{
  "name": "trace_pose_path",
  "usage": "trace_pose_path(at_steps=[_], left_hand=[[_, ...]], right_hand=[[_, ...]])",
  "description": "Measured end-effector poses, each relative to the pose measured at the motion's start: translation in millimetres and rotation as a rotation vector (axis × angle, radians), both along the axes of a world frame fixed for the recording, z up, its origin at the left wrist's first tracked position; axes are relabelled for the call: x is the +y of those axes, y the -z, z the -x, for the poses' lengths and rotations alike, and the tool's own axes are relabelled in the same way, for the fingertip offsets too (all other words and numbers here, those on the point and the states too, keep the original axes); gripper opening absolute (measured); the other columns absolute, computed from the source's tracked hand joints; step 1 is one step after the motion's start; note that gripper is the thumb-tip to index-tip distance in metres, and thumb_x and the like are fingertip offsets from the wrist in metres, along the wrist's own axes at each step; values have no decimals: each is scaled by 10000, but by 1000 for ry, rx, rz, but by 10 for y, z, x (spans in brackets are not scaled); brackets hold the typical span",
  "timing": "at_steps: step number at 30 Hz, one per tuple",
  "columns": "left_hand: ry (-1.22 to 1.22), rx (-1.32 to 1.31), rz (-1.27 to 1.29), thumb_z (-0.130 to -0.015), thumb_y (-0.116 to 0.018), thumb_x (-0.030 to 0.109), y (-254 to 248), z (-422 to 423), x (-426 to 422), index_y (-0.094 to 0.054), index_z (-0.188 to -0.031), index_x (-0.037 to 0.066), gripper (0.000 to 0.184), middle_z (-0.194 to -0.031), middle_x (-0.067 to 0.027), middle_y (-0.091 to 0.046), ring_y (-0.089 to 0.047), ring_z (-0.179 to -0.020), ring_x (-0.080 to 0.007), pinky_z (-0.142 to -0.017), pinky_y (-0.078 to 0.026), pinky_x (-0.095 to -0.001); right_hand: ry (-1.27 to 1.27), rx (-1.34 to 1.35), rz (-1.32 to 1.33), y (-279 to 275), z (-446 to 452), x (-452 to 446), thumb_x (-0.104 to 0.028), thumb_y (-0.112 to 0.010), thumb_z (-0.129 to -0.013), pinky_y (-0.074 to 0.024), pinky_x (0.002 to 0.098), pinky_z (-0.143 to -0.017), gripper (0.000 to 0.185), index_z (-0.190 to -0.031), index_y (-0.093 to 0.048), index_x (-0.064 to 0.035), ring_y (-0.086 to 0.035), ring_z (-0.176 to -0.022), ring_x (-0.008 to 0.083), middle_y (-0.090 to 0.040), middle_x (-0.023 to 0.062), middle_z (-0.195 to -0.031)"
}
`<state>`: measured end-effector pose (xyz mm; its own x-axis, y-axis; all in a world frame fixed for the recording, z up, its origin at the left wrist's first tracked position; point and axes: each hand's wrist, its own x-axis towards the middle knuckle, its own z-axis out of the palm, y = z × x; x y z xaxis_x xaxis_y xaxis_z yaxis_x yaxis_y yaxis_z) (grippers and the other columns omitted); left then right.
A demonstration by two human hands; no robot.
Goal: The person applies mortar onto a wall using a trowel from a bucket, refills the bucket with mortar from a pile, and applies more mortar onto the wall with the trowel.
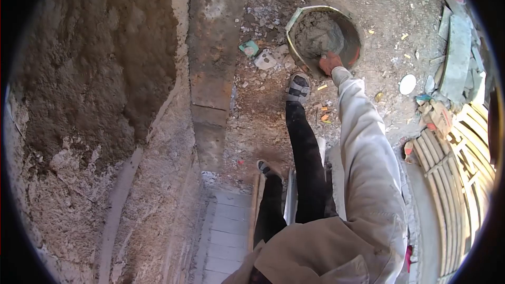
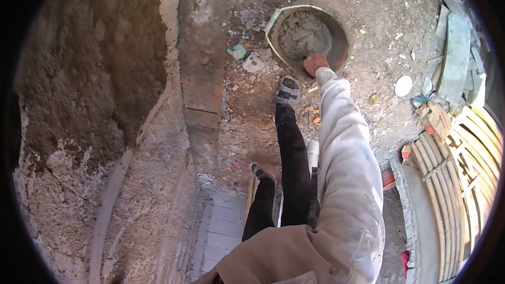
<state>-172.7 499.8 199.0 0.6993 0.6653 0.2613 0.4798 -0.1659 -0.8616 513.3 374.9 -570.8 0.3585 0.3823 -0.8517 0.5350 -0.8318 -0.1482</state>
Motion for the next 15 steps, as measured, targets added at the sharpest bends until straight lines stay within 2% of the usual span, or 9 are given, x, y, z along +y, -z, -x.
trace_pose_path(at_steps=[3, 5, 11, 14, 15], left_hand=[[18, 7, -6, -986, -436, 574, -69, 36, -19, -484, -1391, 43, 670, -1426, -217, -472, -424, -1311, -437, -1044, -346, -583], [40, 3, -36, -987, -436, 573, -109, 94, -12, -482, -1393, 42, 670, -1428, -216, -470, -424, -1311, -437, -1043, -347, -583], [124, 6, -189, -988, -437, 573, -454, 451, 8, -478, -1398, 42, 672, -1434, -212, -464, -423, -1314, -435, -1041, -352, -581], [157, -14, -293, -988, -437, 572, -684, 678, -77, -476, -1400, 42, 673, -1437, -210, -461, -422, -1315, -435, -1040, -354, -580], [147, -38, -315, -988, -437, 572, -759, 733, -128, -475, -1401, 42, 673, -1438, -210, -460, -422, -1316, -434, -1040, -354, -579]], right_hand=[[179, 41, -201, -51, -31, -256, -312, -606, -762, -473, 448, -986, 482, -1175, -674, -73, -605, -1114, 451, -643, 297, -1149], [214, 44, -225, -256, -20, -223, -301, -616, -750, -475, 454, -974, 471, -1155, -679, -68, -607, -1100, 456, -648, 298, -1127], [225, 2, -377, -1321, 231, -161, -297, -654, -730, -478, 477, -939, 475, -1132, -679, -44, -604, -1068, 468, -658, 301, -1074], [262, -76, -577, -1784, 466, -324, -295, -647, -734, -479, 477, -856, 418, -1068, -677, -44, -620, -981, 472, -671, 287, -964], [210, -155, -694, -1827, 549, -450, -231, -645, -753, -498, 437, -693, 418, -1113, -655, -18, -665, -786, 390, -690, 229, -852]])
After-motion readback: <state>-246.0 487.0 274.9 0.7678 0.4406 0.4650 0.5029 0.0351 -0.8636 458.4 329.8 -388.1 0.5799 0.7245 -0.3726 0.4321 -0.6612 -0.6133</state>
